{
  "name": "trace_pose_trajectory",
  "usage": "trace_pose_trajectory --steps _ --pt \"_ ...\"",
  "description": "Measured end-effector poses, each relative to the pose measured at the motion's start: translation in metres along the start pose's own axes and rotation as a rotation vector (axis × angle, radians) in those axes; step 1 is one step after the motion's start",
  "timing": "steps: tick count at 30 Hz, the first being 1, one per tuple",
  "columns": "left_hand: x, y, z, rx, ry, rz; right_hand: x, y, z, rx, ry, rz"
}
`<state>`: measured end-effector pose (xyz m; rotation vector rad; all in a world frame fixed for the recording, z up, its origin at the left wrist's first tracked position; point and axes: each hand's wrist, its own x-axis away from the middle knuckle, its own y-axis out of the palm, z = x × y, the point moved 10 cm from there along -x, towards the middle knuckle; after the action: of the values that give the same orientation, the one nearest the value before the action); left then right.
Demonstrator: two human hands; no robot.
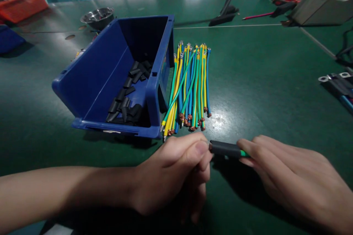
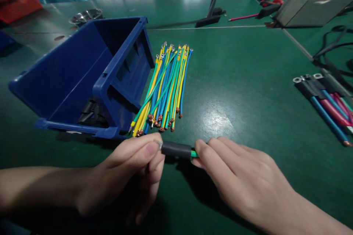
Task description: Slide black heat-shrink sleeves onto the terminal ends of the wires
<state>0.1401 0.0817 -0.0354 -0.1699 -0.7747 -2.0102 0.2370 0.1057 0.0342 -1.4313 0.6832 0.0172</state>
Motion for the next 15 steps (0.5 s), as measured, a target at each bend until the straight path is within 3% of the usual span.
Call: trace_pose_trajectory --steps 6,10,15 --pt "0.003 0.002 0.003 -0.044 0.002 -0.012 -0.002 -0.003 -0.003 -0.116 0.007 0.009" --pt "0.000 0.001 0.002 -0.023 0.022 -0.018 0.006 -0.009 -0.002 -0.036 0.018 0.042" --pt "-0.006 -0.008 0.001 -0.049 -0.016 0.044 0.025 0.007 0.010 -0.137 0.112 -0.076"
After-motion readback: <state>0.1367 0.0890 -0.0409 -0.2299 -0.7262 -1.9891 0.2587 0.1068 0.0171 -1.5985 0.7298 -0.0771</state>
